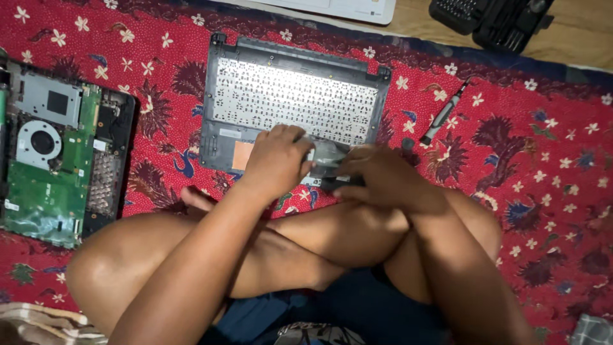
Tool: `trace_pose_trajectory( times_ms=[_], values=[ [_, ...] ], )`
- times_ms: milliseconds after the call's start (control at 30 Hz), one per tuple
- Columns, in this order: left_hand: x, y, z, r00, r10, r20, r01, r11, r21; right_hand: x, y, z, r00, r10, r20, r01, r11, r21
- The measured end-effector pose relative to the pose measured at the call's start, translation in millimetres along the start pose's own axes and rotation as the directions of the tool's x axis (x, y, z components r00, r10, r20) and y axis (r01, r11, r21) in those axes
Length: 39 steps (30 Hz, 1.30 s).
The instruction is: The person sits on the floor and disassembles a laptop. They remove the back cover to expose the internal components, then flip the device to remove the keyboard assembly. The person proceeds to peel off multiple adhesive strips and protective films from the underside of the keyboard and the laptop chassis.
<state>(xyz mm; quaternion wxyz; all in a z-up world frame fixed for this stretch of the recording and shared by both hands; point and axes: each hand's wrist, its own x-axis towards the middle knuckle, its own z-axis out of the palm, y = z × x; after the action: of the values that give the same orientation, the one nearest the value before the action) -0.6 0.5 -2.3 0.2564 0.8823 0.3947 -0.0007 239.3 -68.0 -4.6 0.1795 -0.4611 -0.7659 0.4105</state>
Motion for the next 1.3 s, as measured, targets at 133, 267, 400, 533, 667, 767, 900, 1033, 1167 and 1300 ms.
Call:
trace_pose_trajectory(
  times_ms=[133, 267, 400, 533, 667, 767, 900, 1033, 1167, 1300],
  values=[
    [-2.0, -4.2, 4.9, 0.999, 0.039, -0.028, -0.040, 0.999, -0.018, 11.2, 17.7, -0.6, 0.914, 0.401, 0.058, -0.404, 0.914, 0.047],
    [5.5, -8.2, 1.5, 0.998, -0.046, 0.032, 0.050, 0.989, -0.137, 26.2, 17.3, 4.6, 0.930, 0.320, -0.183, -0.323, 0.946, 0.011],
    [10.9, -14.0, -2.8, 0.995, -0.100, -0.026, 0.091, 0.970, -0.226, 31.2, 15.9, 3.4, 0.947, 0.291, -0.135, -0.295, 0.955, -0.010],
    [13.4, -26.7, -1.3, 0.967, -0.250, -0.056, 0.231, 0.946, -0.229, 28.8, 21.2, 7.8, 0.953, 0.274, -0.126, -0.274, 0.962, 0.017],
    [14.7, -29.8, 7.0, 0.897, -0.431, 0.098, 0.422, 0.767, -0.483, 25.0, 25.4, 11.8, 0.959, 0.211, -0.188, -0.210, 0.977, 0.026],
    [14.0, -35.2, 19.6, 0.877, -0.457, 0.151, 0.455, 0.688, -0.566, 24.1, 27.9, 14.2, 0.959, 0.153, -0.240, -0.148, 0.988, 0.039],
    [13.7, -46.6, 32.8, 0.786, -0.568, 0.243, 0.594, 0.586, -0.552, 22.7, 28.3, 17.1, 0.952, 0.116, -0.283, -0.117, 0.993, 0.016],
    [8.7, -50.4, 45.0, 0.761, -0.499, 0.415, 0.636, 0.448, -0.628, 22.4, 29.4, 18.2, 0.949, 0.107, -0.297, -0.109, 0.994, 0.009],
    [7.0, -51.6, 62.4, 0.810, -0.395, 0.434, 0.533, 0.187, -0.825, 20.2, 26.6, 21.7, 0.951, 0.149, -0.271, -0.156, 0.988, -0.006],
    [7.3, -55.9, 61.0, 0.808, -0.319, 0.496, 0.484, -0.122, -0.867, 21.6, 26.2, 25.7, 0.946, 0.160, -0.282, -0.158, 0.987, 0.027]
  ],
)
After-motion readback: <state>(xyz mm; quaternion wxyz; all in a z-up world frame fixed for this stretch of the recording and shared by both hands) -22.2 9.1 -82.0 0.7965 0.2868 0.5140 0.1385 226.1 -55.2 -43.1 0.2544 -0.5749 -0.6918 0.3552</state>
